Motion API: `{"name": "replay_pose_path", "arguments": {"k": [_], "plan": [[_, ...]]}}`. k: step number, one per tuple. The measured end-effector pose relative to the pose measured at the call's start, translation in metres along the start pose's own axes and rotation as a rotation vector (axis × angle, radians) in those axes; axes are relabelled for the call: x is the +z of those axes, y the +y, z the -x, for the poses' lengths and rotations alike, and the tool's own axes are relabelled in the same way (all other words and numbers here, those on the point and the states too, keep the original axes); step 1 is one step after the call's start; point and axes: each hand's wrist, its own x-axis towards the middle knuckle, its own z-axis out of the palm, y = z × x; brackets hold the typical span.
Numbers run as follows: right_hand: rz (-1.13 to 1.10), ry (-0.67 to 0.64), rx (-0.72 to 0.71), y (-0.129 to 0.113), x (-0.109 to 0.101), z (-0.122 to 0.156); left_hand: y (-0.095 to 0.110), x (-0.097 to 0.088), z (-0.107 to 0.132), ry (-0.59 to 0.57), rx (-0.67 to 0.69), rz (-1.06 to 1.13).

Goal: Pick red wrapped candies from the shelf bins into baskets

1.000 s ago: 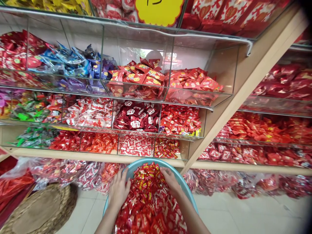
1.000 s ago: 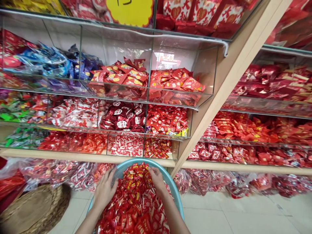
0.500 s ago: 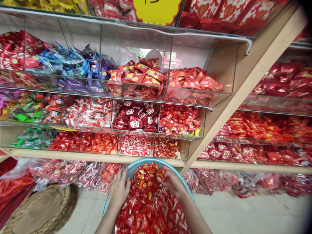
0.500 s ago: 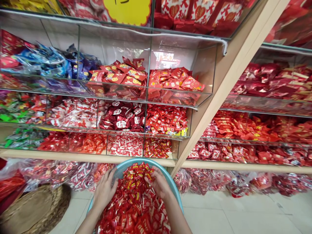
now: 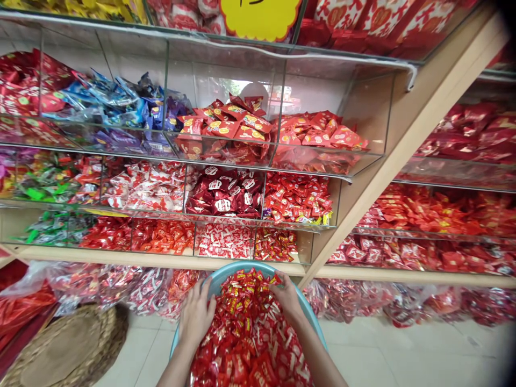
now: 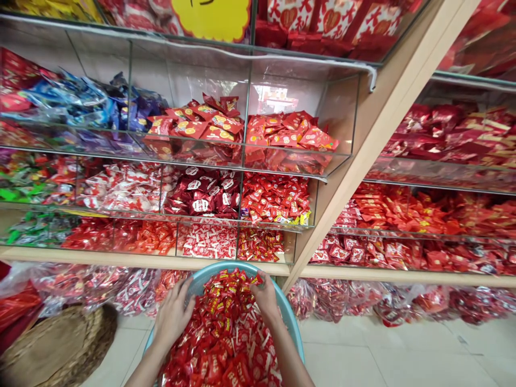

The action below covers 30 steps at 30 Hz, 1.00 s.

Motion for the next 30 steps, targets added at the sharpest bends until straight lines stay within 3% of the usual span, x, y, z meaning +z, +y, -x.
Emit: {"name": "replay_pose_path", "arguments": {"k": [6, 12, 21, 30], "plan": [[0.165, 0.080, -0.073, 0.005, 0.007, -0.011, -0.001, 0.001, 0.000, -0.004, -0.004, -0.010], [0.251, 0.152, -0.258, 0.006, 0.012, -0.009, -0.001, 0.002, 0.000, -0.013, -0.004, -0.011], [0.483, 0.174, -0.409, 0.018, 0.020, -0.015, -0.002, 0.002, 0.000, 0.008, 0.012, -0.012], [0.443, 0.251, -0.467, 0.009, 0.022, -0.014, -0.001, 0.000, 0.000, -0.002, 0.016, -0.032]]}}
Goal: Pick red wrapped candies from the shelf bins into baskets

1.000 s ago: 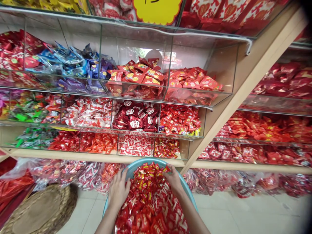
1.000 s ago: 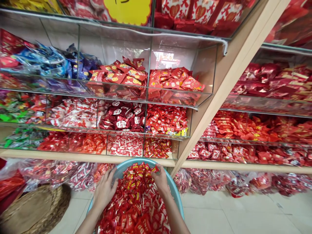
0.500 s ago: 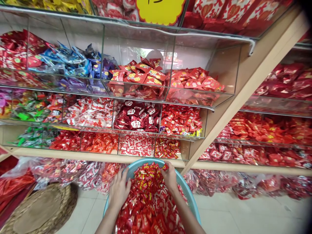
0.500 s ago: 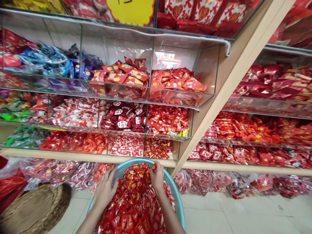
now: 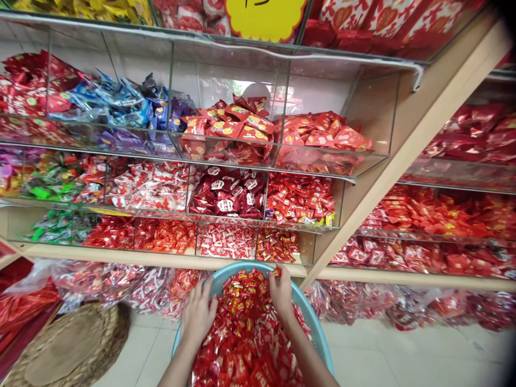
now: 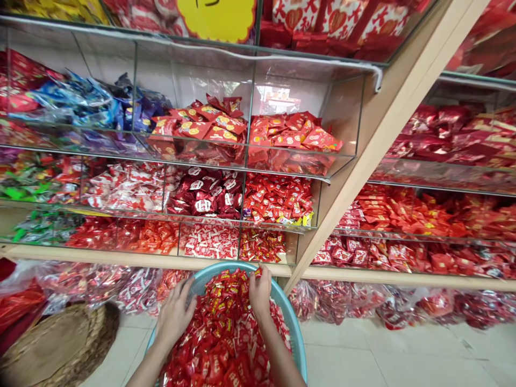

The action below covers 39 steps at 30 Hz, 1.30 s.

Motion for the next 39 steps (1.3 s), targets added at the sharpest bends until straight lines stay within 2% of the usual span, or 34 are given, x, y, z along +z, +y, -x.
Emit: {"name": "replay_pose_path", "arguments": {"k": [6, 12, 16, 21, 29, 34, 39], "plan": [[-0.116, -0.023, 0.031, -0.011, -0.014, 0.008, 0.000, 0.001, 0.000, 0.030, 0.003, 0.021], [-0.237, -0.209, 0.097, -0.017, -0.012, 0.040, 0.000, 0.002, 0.000, 0.003, 0.000, 0.012], [-0.168, -0.304, 0.028, -0.015, -0.005, 0.057, -0.001, 0.003, 0.000, 0.012, 0.006, 0.013], [-0.030, -0.279, -0.079, -0.018, -0.001, 0.070, -0.002, 0.003, 0.000, 0.032, 0.014, 0.022], [0.063, -0.321, -0.099, -0.022, 0.001, 0.073, 0.000, 0.001, 0.000, 0.030, 0.010, 0.019], [0.018, -0.357, -0.119, -0.022, 0.006, 0.072, 0.000, 0.001, 0.000, 0.024, 0.006, 0.024], [-0.027, -0.328, -0.095, -0.034, 0.004, 0.056, 0.000, 0.001, 0.000, 0.008, 0.006, 0.016]]}}
